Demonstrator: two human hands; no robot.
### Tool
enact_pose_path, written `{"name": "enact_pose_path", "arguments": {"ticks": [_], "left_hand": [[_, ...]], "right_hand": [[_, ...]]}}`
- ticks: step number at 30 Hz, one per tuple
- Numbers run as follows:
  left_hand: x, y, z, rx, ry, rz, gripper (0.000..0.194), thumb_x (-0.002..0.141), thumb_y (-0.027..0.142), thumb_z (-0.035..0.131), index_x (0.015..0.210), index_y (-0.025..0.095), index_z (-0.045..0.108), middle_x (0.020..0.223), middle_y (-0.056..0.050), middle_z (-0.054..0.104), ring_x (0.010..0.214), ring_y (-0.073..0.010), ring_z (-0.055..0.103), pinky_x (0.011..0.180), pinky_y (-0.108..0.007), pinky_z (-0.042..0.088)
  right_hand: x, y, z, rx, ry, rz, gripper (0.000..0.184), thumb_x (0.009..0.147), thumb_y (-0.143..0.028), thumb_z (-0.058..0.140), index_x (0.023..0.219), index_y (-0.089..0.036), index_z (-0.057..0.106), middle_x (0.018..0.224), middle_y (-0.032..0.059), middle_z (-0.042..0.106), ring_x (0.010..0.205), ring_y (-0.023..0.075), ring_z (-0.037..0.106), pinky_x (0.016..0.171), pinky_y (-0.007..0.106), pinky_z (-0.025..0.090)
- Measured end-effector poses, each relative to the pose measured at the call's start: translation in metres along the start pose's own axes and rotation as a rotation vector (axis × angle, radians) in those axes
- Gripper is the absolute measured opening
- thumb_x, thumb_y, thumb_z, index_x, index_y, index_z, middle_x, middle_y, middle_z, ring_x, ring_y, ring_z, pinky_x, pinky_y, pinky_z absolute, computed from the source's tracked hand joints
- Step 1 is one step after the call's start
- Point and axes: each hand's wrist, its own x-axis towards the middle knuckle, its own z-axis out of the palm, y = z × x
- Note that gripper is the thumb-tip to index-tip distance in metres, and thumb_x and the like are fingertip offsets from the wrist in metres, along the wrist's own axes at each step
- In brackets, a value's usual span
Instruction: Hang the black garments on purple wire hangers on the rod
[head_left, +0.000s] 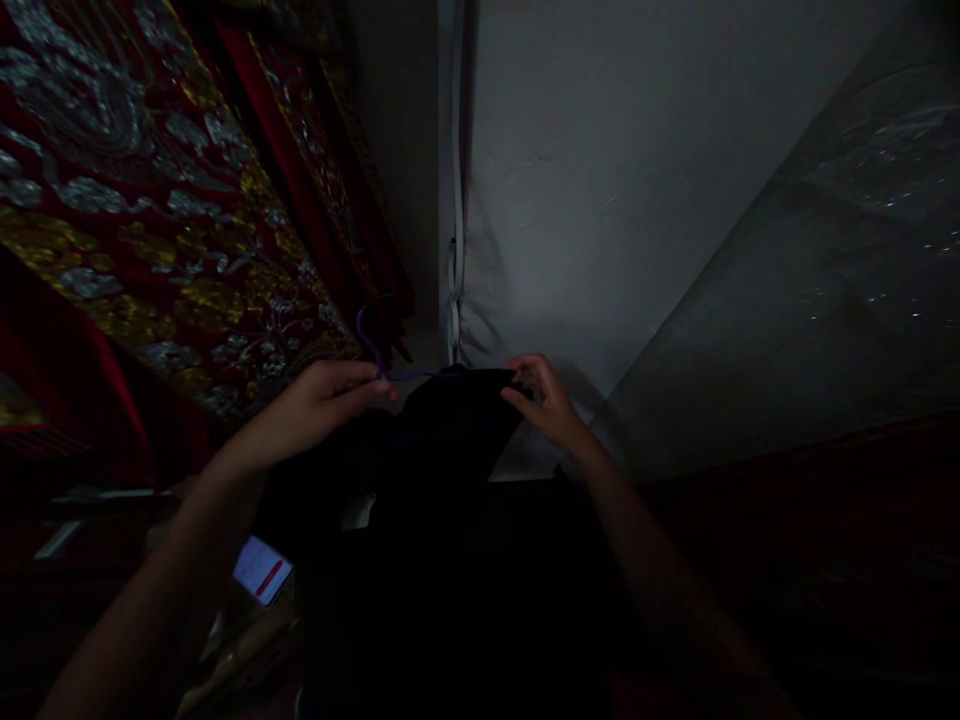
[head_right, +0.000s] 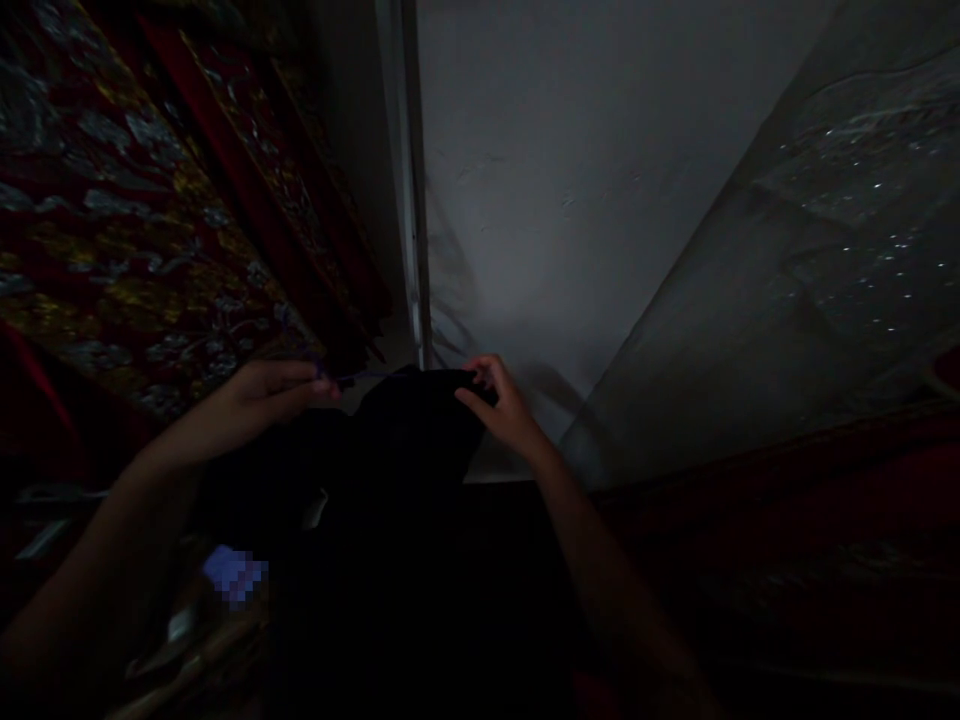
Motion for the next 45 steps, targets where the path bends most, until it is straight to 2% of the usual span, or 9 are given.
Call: {"name": "enact_pose_path", "arguments": {"ticks": [3,6,13,17,23,28,34,40,45], "left_hand": [[0.02,-0.004,-0.007,0.076,0.099,0.067,0.039,0.088,0.054,0.059,0.083,0.018,0.073,0.059,0.001,0.059,0.05,-0.0107,0.049,0.045,-0.02,0.035],[0.041,-0.01,-0.01,0.199,0.402,0.146,0.029,0.086,0.047,0.065,0.081,0.018,0.071,0.06,0.0,0.062,0.053,-0.0132,0.057,0.05,-0.022,0.042],[0.059,-0.009,0.014,0.268,0.792,0.483,0.018,0.089,0.03,0.062,0.104,0.019,0.066,0.112,-0.007,0.07,0.108,-0.0214,0.064,0.098,-0.037,0.048],[0.04,-0.035,0.049,0.295,0.89,0.607,0.008,0.088,0.021,0.061,0.096,0.021,0.066,0.098,-0.006,0.068,0.097,-0.0216,0.063,0.09,-0.038,0.049],[0.002,-0.118,0.131,0.168,0.833,0.291,0.003,0.084,0.025,0.063,0.085,0.024,0.061,0.083,-0.005,0.064,0.084,-0.0232,0.061,0.081,-0.04,0.049],[0.006,-0.151,0.181,-0.099,0.7,0.009,0.026,0.081,0.029,0.065,0.105,0.022,0.057,0.107,-0.008,0.063,0.105,-0.0257,0.061,0.095,-0.041,0.047],[0.032,-0.127,0.188,-0.284,0.598,0.081,0.051,0.076,0.031,0.071,0.122,0.021,0.049,0.122,-0.011,0.06,0.117,-0.0266,0.058,0.102,-0.039,0.044],[0.061,-0.116,0.186,-0.31,0.986,-0.069,0.043,0.079,0.038,0.07,0.109,0.022,0.044,0.106,-0.005,0.052,0.098,-0.0191,0.057,0.09,-0.031,0.047],[0.062,-0.135,0.181,-0.264,0.928,-0.125,0.036,0.084,0.032,0.057,0.115,0.02,0.045,0.11,-0.008,0.058,0.104,-0.0217,0.059,0.095,-0.035,0.047]], "right_hand": [[0.026,-0.005,-0.014,-0.045,-0.109,0.033,0.029,0.088,-0.051,0.061,0.097,-0.023,0.066,0.084,0.001,0.063,0.08,0.0178,0.056,0.077,0.03,0.043],[0.05,-0.01,-0.026,0.006,-0.208,0.109,0.046,0.084,-0.06,0.061,0.062,-0.02,0.06,0.06,-0.0026,0.049,0.062,0.0136,0.046,0.061,0.027,0.035],[0.082,-0.004,-0.053,0.313,0.308,0.169,0.038,0.068,-0.058,0.079,0.067,-0.022,0.067,0.063,-0.0019,0.059,0.06,0.0148,0.054,0.059,0.028,0.043],[0.059,-0.004,-0.064,0.442,0.385,0.277,0.035,0.068,-0.055,0.081,0.074,-0.022,0.071,0.07,0.0018,0.068,0.066,0.0194,0.064,0.065,0.033,0.052],[0.009,0.003,-0.055,0.471,0.362,0.434,0.039,0.064,-0.056,0.084,0.07,-0.022,0.067,0.067,0.0006,0.069,0.062,0.0192,0.065,0.064,0.033,0.054],[0.002,0.011,-0.041,0.486,0.418,0.497,0.044,0.062,-0.061,0.082,0.074,-0.022,0.067,0.067,0.0025,0.069,0.066,0.0213,0.067,0.066,0.035,0.055],[-0.003,0.016,-0.025,0.46,0.435,0.503,0.043,0.063,-0.063,0.078,0.073,-0.023,0.064,0.068,0.0022,0.069,0.069,0.0221,0.067,0.067,0.036,0.053],[-0.005,0.015,-0.025,0.495,0.433,0.546,0.044,0.06,-0.062,0.079,0.07,-0.023,0.064,0.065,0.0007,0.067,0.063,0.0201,0.065,0.064,0.034,0.052],[-0.009,0.015,-0.029,0.506,0.42,0.542,0.043,0.061,-0.062,0.081,0.071,-0.023,0.066,0.067,0.0011,0.069,0.065,0.0203,0.065,0.066,0.035,0.053]]}}
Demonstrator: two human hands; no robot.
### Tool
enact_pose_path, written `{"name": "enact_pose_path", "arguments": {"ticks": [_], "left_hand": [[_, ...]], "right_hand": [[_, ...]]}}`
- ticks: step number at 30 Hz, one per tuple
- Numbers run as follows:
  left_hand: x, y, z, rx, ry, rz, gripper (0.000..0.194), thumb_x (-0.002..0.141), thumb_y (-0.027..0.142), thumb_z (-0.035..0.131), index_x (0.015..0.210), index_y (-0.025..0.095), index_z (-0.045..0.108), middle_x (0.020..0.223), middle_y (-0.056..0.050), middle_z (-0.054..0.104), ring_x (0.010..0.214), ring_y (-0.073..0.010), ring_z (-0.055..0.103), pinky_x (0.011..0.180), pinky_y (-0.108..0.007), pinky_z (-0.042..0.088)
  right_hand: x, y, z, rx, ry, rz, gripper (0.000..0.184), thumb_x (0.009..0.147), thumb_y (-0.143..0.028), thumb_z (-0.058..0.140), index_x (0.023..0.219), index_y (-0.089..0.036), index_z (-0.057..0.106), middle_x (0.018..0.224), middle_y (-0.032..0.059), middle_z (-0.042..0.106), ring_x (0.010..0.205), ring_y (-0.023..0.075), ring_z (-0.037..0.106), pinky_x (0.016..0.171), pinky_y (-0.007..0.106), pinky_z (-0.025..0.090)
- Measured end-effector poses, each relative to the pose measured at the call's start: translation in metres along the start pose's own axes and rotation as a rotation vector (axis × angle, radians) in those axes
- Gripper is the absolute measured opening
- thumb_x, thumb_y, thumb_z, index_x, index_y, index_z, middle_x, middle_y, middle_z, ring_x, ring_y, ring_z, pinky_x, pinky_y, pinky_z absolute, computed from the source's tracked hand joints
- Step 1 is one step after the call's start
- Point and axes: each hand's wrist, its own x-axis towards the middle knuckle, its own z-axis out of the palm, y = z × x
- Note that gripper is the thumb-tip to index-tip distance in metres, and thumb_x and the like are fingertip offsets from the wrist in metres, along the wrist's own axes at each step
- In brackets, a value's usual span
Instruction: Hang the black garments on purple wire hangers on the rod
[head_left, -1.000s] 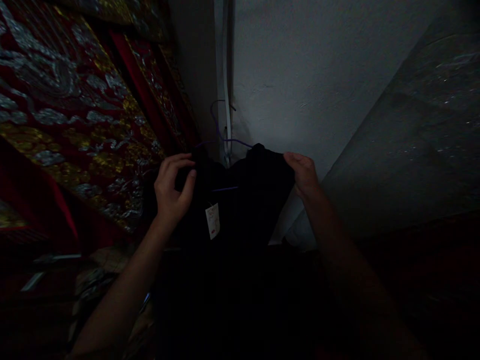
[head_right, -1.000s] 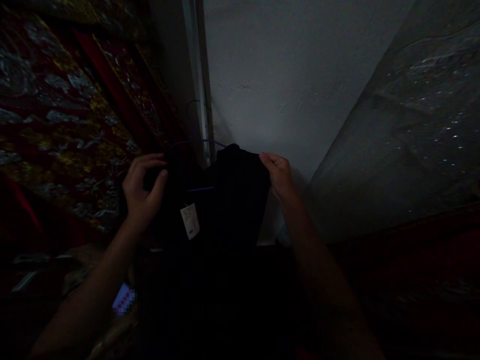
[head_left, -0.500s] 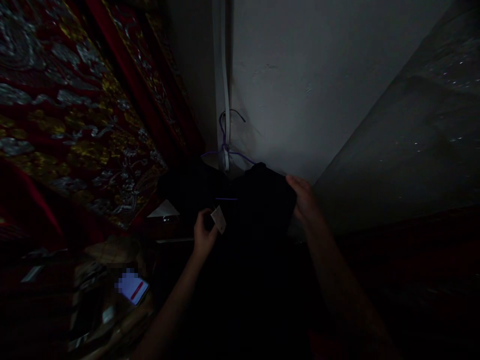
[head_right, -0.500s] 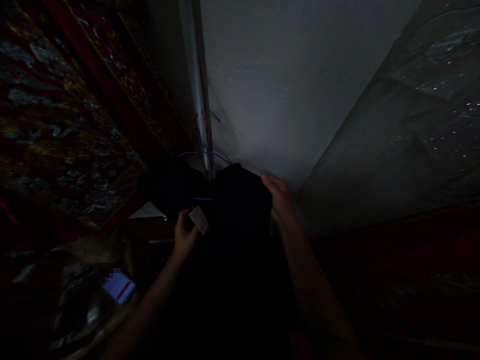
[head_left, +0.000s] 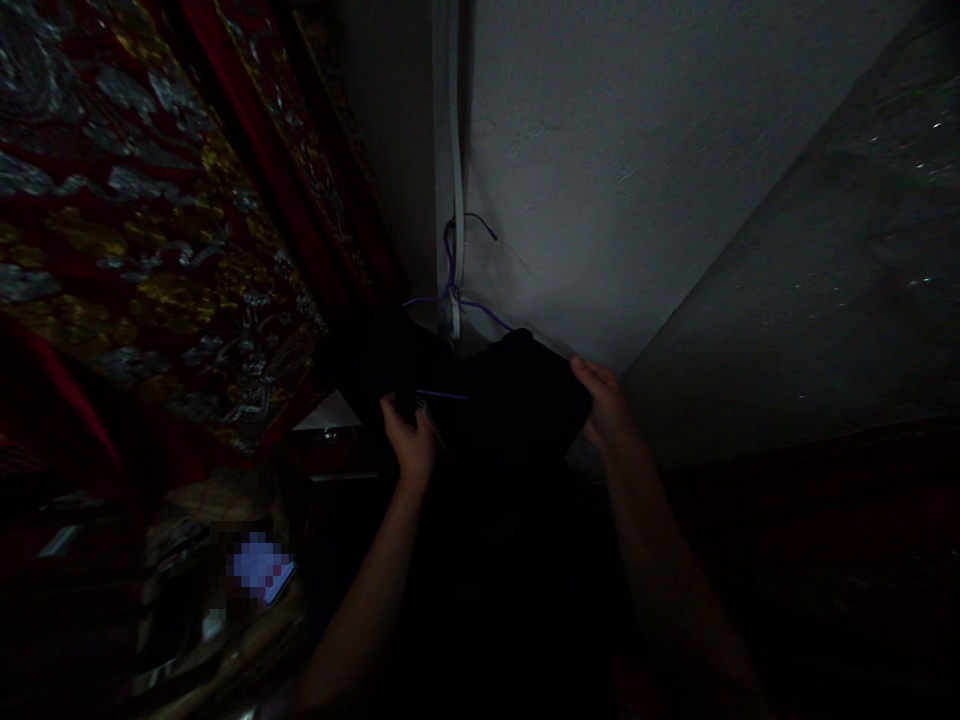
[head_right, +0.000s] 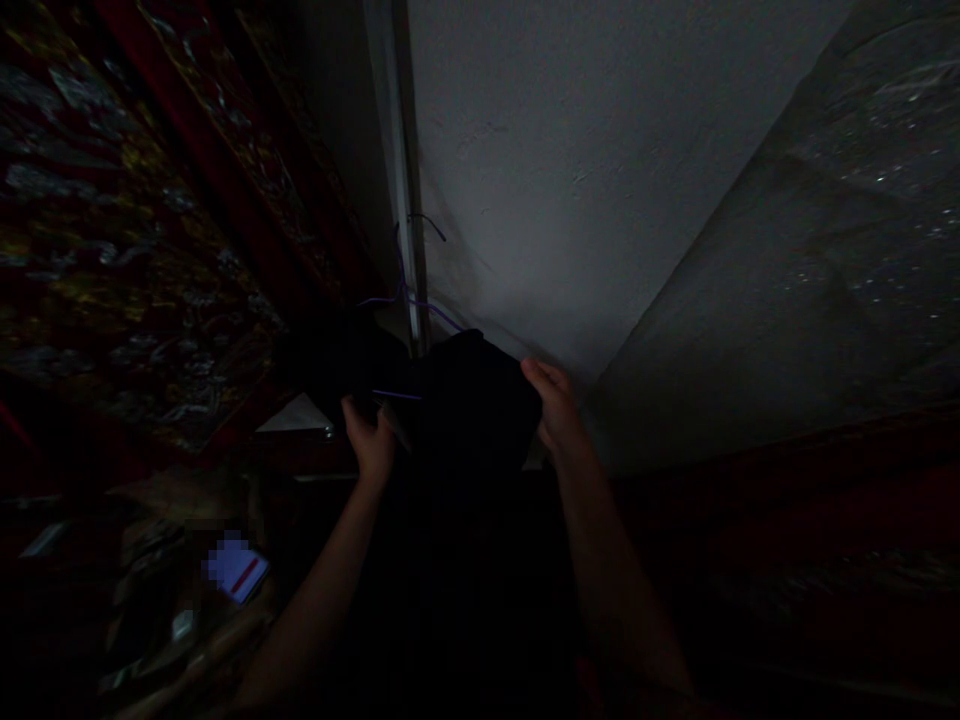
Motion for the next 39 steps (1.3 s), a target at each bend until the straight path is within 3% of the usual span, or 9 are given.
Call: {"name": "enact_pose_path", "arguments": {"ticks": [7,11,15,18,19,21,29,36,39], "left_hand": [[-0.054,-0.024,-0.054,0.108,-0.137,-0.184,0.045,0.071,0.021,0.064,0.115,0.022,0.057,0.117,-0.009,0.067,0.119,-0.0309,0.06,0.105,-0.048,0.045],[-0.08,0.002,-0.073,0.009,-0.218,-0.255,0.052,0.069,0.019,0.063,0.12,0.019,0.059,0.123,-0.01,0.067,0.122,-0.031,0.06,0.105,-0.046,0.047],[-0.085,0.04,-0.07,-0.116,-0.317,-0.309,0.05,0.069,0.019,0.06,0.119,0.019,0.061,0.118,-0.007,0.07,0.113,-0.0278,0.066,0.099,-0.041,0.052],[-0.085,0.053,-0.061,-0.155,-0.379,-0.327,0.044,0.069,0.019,0.06,0.113,0.02,0.061,0.109,-0.005,0.072,0.104,-0.0267,0.068,0.095,-0.041,0.054],[-0.086,0.054,-0.059,-0.159,-0.397,-0.32,0.042,0.069,0.019,0.06,0.111,0.021,0.062,0.107,-0.005,0.073,0.102,-0.0264,0.069,0.095,-0.041,0.054],[-0.087,0.054,-0.055,-0.16,-0.415,-0.302,0.039,0.069,0.02,0.061,0.108,0.02,0.062,0.105,-0.005,0.073,0.101,-0.0261,0.069,0.095,-0.04,0.054],[-0.097,0.04,-0.055,-0.255,-0.313,-0.341,0.035,0.077,0.028,0.066,0.111,0.02,0.06,0.108,-0.006,0.071,0.101,-0.0228,0.067,0.091,-0.035,0.053],[-0.116,-0.006,-0.057,-0.256,-0.397,-0.246,0.028,0.077,0.021,0.065,0.105,0.02,0.062,0.102,-0.005,0.067,0.099,-0.0202,0.065,0.088,-0.031,0.051],[-0.126,-0.022,-0.053,-0.11,-0.393,-0.207,0.027,0.077,0.021,0.064,0.104,0.019,0.062,0.087,-0.002,0.067,0.079,-0.0166,0.065,0.075,-0.027,0.051]], "right_hand": [[0.009,0.002,0.001,-0.029,0.062,-0.101,0.039,0.066,-0.058,0.08,0.075,-0.023,0.067,0.073,0.0022,0.07,0.077,0.0231,0.067,0.071,0.036,0.055],[0.002,0.009,0.0,-0.105,0.295,-0.281,0.039,0.068,-0.051,0.08,0.089,-0.02,0.067,0.09,0.004,0.07,0.091,0.0223,0.065,0.082,0.035,0.053],[-0.054,0.033,0.011,-0.275,0.534,-0.428,0.039,0.078,-0.048,0.072,0.106,-0.024,0.06,0.11,0.006,0.064,0.099,0.0211,0.061,0.086,0.033,0.049],[-0.112,0.066,0.033,-0.34,0.129,-0.047,0.035,0.084,-0.059,0.06,0.082,-0.024,0.059,0.077,0.0031,0.061,0.077,0.0224,0.06,0.072,0.034,0.049],[-0.128,0.078,0.041,-0.357,-0.074,0.065,0.04,0.084,-0.063,0.058,0.076,-0.024,0.058,0.074,0.0036,0.061,0.073,0.0235,0.059,0.07,0.035,0.049],[-0.15,0.098,0.056,-0.378,-0.26,0.163,0.042,0.087,-0.065,0.054,0.079,-0.024,0.058,0.08,0.0052,0.065,0.078,0.0252,0.061,0.075,0.037,0.049],[-0.148,0.115,0.063,-0.431,-0.296,0.166,0.049,0.088,-0.067,0.044,0.069,-0.023,0.047,0.062,-0.0013,0.049,0.061,0.0166,0.049,0.062,0.03,0.041],[-0.155,0.123,0.063,-0.345,-0.331,0.18,0.044,0.089,-0.063,0.046,0.075,-0.021,0.051,0.062,-0.0023,0.051,0.057,0.0136,0.05,0.057,0.026,0.04],[-0.158,0.128,0.066,-0.312,-0.393,0.265,0.044,0.087,-0.062,0.048,0.071,-0.021,0.052,0.053,-0.0025,0.051,0.05,0.0129,0.05,0.052,0.026,0.039]]}}
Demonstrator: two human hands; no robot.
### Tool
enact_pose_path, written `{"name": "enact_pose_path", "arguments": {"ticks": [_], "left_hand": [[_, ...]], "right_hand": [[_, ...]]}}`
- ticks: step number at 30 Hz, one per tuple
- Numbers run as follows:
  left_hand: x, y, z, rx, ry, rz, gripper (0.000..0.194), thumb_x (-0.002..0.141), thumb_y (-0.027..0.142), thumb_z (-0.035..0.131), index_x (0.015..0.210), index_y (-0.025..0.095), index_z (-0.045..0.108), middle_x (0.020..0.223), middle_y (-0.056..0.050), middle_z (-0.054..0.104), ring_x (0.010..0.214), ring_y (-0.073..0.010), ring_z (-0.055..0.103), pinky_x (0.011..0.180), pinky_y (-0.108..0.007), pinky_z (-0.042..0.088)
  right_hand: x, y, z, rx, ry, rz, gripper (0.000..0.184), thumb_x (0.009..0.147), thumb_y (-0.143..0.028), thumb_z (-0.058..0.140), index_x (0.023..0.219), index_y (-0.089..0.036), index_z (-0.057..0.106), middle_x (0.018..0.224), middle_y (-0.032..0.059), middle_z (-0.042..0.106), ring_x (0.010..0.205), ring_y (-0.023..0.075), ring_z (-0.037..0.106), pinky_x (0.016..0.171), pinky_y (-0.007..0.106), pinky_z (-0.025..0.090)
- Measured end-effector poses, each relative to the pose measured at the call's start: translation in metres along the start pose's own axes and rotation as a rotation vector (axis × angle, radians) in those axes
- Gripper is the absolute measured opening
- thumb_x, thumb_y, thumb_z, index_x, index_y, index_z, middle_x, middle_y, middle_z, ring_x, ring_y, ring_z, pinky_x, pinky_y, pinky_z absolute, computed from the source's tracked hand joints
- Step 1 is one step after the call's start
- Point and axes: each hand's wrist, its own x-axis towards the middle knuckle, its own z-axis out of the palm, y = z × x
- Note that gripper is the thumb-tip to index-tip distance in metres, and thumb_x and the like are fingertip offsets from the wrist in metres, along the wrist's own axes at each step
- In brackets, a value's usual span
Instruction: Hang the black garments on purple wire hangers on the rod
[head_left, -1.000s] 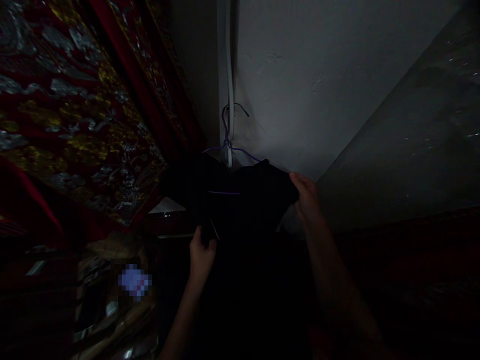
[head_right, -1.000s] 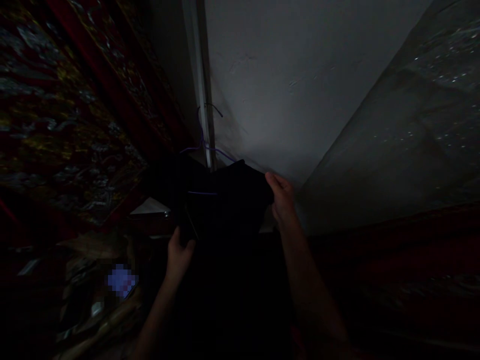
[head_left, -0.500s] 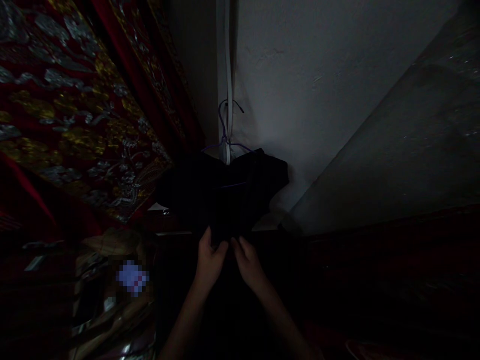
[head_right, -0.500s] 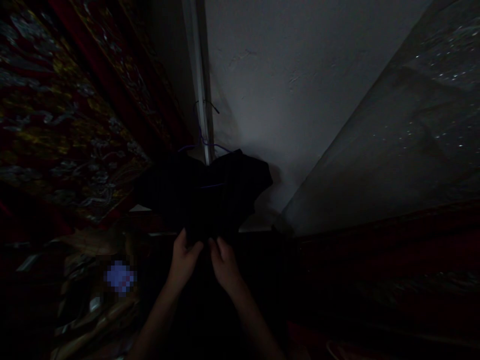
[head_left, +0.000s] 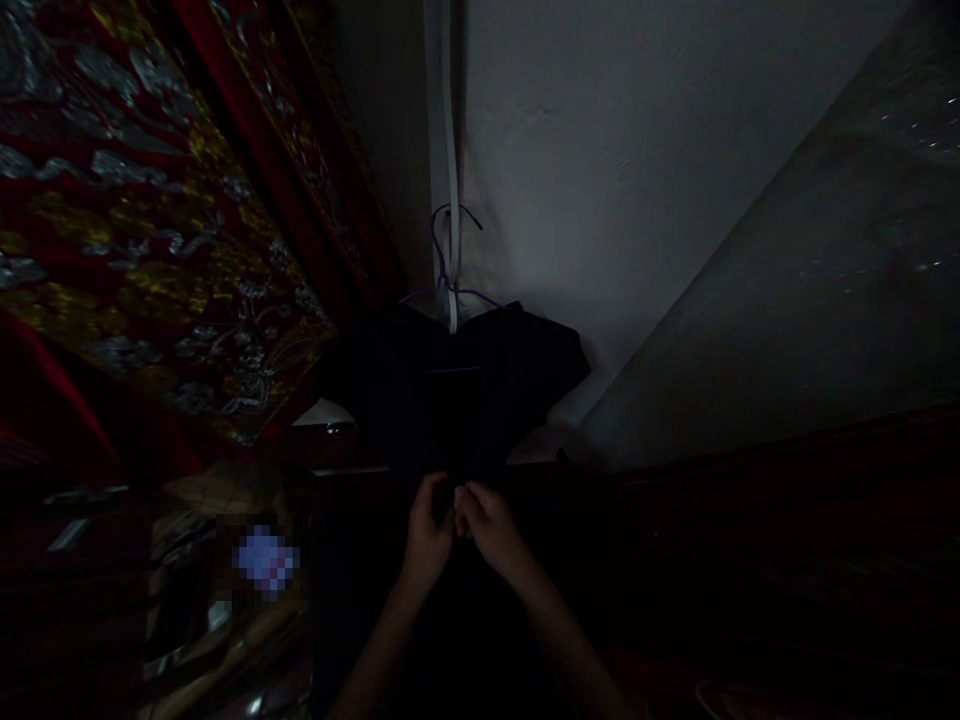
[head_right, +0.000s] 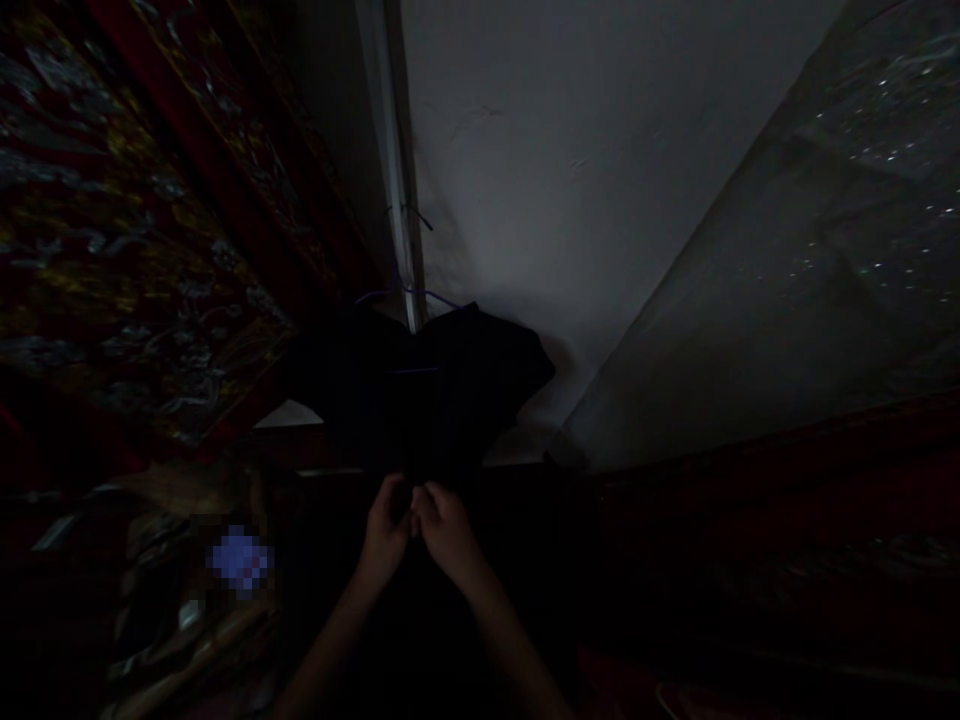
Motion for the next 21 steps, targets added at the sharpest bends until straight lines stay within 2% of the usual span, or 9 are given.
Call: {"name": "enact_pose_path", "arguments": {"ticks": [2,3,5,7,11,14,16,18,21], "left_hand": [[-0.001,-0.005,0.005,0.083,0.011,0.024,0.014,0.082,0.024,0.061,0.095,0.019,0.062,0.073,0.002,0.062,0.066,-0.0142,0.06,0.065,-0.025,0.047],[0.0,-0.006,0.006,0.123,0.012,0.052,0.008,0.085,0.025,0.059,0.089,0.019,0.061,0.069,0.002,0.06,0.064,-0.0139,0.059,0.064,-0.025,0.046],[0.004,-0.006,0.008,0.198,0.009,0.122,0.01,0.088,0.025,0.056,0.081,0.019,0.06,0.07,0.001,0.061,0.068,-0.015,0.061,0.068,-0.025,0.046],[0.012,-0.007,0.008,0.252,0.0,0.169,0.011,0.088,0.025,0.056,0.08,0.019,0.06,0.077,-0.002,0.065,0.076,-0.0167,0.063,0.073,-0.026,0.046],[0.035,-0.014,0.006,0.3,-0.04,0.176,0.011,0.089,0.026,0.056,0.081,0.019,0.06,0.082,-0.004,0.065,0.08,-0.0181,0.063,0.076,-0.028,0.047],[0.057,-0.013,0.005,0.341,-0.109,0.16,0.006,0.085,0.021,0.058,0.081,0.018,0.062,0.08,-0.003,0.066,0.077,-0.0175,0.064,0.072,-0.027,0.048],[0.074,-0.002,0.005,0.365,-0.172,0.143,0.003,0.08,0.015,0.062,0.078,0.018,0.063,0.074,-0.002,0.065,0.071,-0.0167,0.063,0.069,-0.026,0.048],[0.089,0.02,0.005,0.375,-0.242,0.14,0.006,0.075,0.012,0.065,0.076,0.018,0.065,0.071,-0.001,0.065,0.069,-0.0162,0.064,0.069,-0.026,0.049],[0.105,0.072,0.002,0.326,-0.258,0.257,0.013,0.082,0.013,0.062,0.092,0.02,0.068,0.091,-0.003,0.071,0.087,-0.0162,0.067,0.083,-0.028,0.051]], "right_hand": [[0.002,-0.002,-0.001,0.038,-0.069,0.046,0.044,0.085,-0.06,0.048,0.068,-0.021,0.053,0.048,-0.0021,0.052,0.044,0.0125,0.049,0.047,0.025,0.037],[0.005,-0.007,-0.002,0.06,-0.097,0.065,0.043,0.084,-0.06,0.05,0.066,-0.021,0.053,0.046,-0.0017,0.052,0.042,0.0122,0.048,0.044,0.024,0.035],[0.014,-0.024,-0.01,0.105,-0.1,0.08,0.041,0.08,-0.058,0.053,0.062,-0.02,0.054,0.044,-0.0008,0.054,0.038,0.0112,0.046,0.04,0.023,0.032],[0.028,-0.053,-0.021,0.145,-0.017,0.034,0.036,0.076,-0.052,0.057,0.06,-0.02,0.053,0.043,-0.0008,0.054,0.035,0.0095,0.044,0.038,0.021,0.03],[0.055,-0.135,-0.043,0.246,0.18,-0.184,0.027,0.073,-0.043,0.061,0.061,-0.019,0.055,0.042,-0.0033,0.052,0.034,0.007,0.042,0.036,0.019,0.026],[0.064,-0.178,-0.049,0.299,0.237,-0.298,0.024,0.075,-0.037,0.062,0.062,-0.019,0.055,0.042,-0.0037,0.051,0.035,0.0062,0.042,0.035,0.018,0.025],[0.064,-0.186,-0.045,0.329,0.245,-0.325,0.024,0.077,-0.036,0.061,0.063,-0.019,0.054,0.044,-0.0038,0.051,0.036,0.0061,0.043,0.035,0.017,0.025],[0.062,-0.18,-0.04,0.322,0.228,-0.326,0.026,0.08,-0.039,0.061,0.065,-0.019,0.054,0.045,-0.0042,0.052,0.036,0.006,0.043,0.035,0.017,0.027],[0.059,-0.164,-0.036,0.232,0.179,-0.339,0.03,0.082,-0.044,0.06,0.067,-0.019,0.054,0.045,-0.0042,0.053,0.036,0.0064,0.044,0.036,0.017,0.03]]}}
